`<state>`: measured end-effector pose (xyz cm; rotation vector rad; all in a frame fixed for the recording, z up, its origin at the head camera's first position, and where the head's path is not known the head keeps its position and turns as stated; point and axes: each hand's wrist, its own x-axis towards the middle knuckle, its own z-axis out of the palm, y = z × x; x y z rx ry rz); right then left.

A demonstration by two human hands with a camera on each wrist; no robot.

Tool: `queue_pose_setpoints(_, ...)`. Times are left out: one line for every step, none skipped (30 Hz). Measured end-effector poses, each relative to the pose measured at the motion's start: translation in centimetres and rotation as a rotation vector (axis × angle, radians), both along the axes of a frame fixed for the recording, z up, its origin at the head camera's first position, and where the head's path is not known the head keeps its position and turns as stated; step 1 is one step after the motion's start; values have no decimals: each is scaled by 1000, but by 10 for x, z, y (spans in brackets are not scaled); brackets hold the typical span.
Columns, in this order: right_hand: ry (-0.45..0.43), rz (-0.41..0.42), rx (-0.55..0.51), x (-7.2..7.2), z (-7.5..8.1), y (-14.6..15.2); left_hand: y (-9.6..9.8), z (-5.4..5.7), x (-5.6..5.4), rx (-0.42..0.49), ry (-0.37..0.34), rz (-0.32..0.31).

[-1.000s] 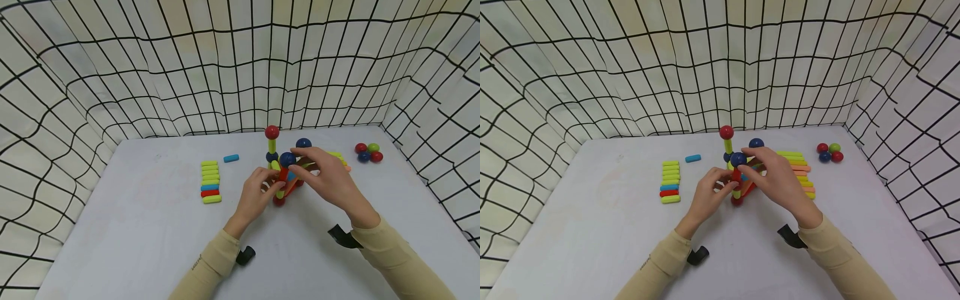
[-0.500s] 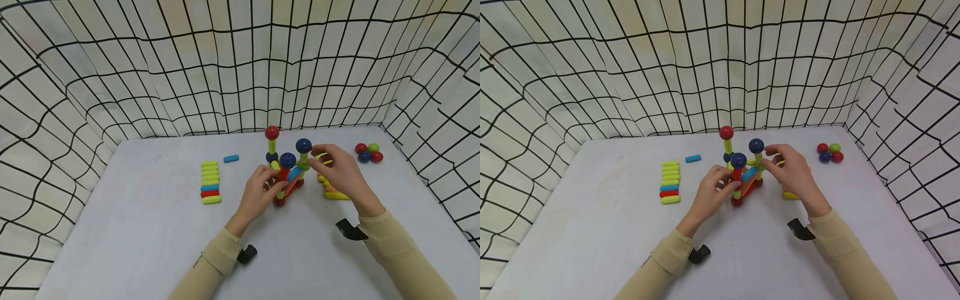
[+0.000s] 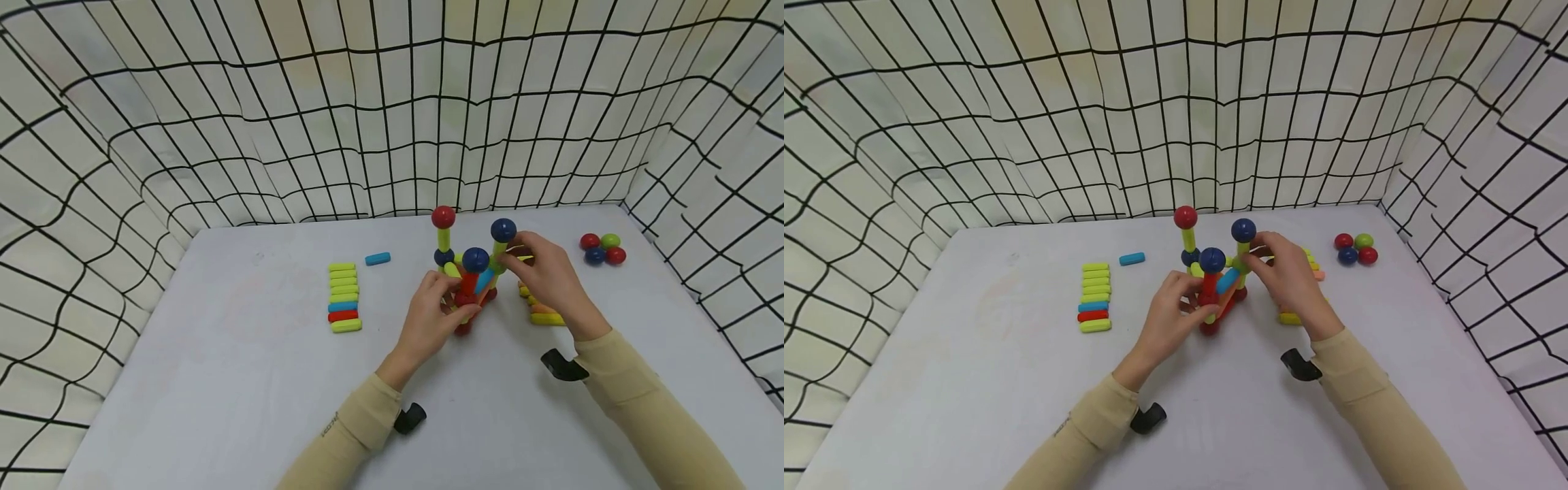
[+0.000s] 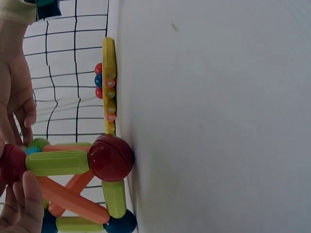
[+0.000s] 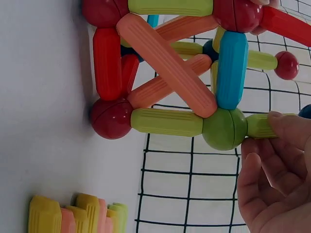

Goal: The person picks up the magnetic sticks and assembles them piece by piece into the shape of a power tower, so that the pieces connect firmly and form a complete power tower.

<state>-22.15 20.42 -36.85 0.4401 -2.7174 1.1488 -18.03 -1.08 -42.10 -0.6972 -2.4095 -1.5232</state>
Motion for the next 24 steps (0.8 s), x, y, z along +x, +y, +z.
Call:
queue_pose_setpoints(1, 0, -7, -1, -1, 1, 3, 0, 0, -1, 3, 7)
queue_pose_setpoints(1, -2, -12, -3, -1, 2, 6, 0, 0, -4, 7, 10)
queue_pose_setpoints(-1, -6, -14, -4, -2, 3, 8, 1, 1, -8, 10, 9)
queue_pose_setpoints(-4, -9, -16, -5, -2, 4, 10, 1, 1, -10, 9, 0)
queue_pose_setpoints(-11, -11, -17, -7, -2, 5, 11, 1, 0, -14, 9, -11)
queue_pose_setpoints(-20, -14, -19, -7, -2, 7, 12, 2, 0, -18, 3, -31)
queue_pose_setpoints(-33, -18, -19, -7, -2, 8, 12, 2, 0, -25, -5, -54)
queue_pose_setpoints(-50, -24, -22, -6, -2, 11, 11, 3, -1, -33, -16, -76)
queue_pose_setpoints(-67, -28, -25, -5, -3, 14, 9, 3, -1, -40, -26, -97)
queue_pose_setpoints(-85, -31, -26, -3, -3, 17, 7, 4, -2, -42, -37, -110)
queue_pose_setpoints(-103, -35, -23, 0, -3, 21, 5, 4, -3, -43, -42, -117)
queue_pose_setpoints(-118, -42, -15, 3, -3, 26, 2, 5, -4, -36, -47, -117)
queue_pose_setpoints(-128, -45, 4, 6, -3, 31, 0, 5, -6, -27, -48, -105)
queue_pose_setpoints(-136, -44, 29, 10, -4, 36, -3, 5, -8, -14, -53, -80)
queue_pose_setpoints(-142, -33, 66, 14, -4, 41, -6, 6, -11, 7, -53, -51)
queue_pose_setpoints(-152, -18, 117, 18, -4, 47, -8, 6, -14, 30, -61, -12)
queue_pose_setpoints(-164, 6, 171, 22, -5, 52, -11, 7, -18, 48, -69, 27)
queue_pose_setpoints(-175, 32, 228, 26, -6, 57, -13, 7, -22, 66, -81, 63)
queue_pose_setpoints(-186, 62, 288, 30, -7, 61, -15, 7, -27, 75, -93, 94)
queue_pose_setpoints(-198, 91, 344, 34, -8, 65, -17, 8, -31, 84, -116, 109)
queue_pose_setpoints(-211, 117, 402, 37, -10, 69, -19, 9, -36, 84, -138, 113)
queue_pose_setpoints(-219, 137, 456, 40, -12, 72, -21, 10, -40, 78, -170, 105)
queue_pose_setpoints(-221, 151, 500, 43, -14, 74, -22, 10, -44, 70, -197, 84)
queue_pose_setpoints(-218, 157, 542, 45, -17, 76, -23, 11, -48, 62, -225, 56)
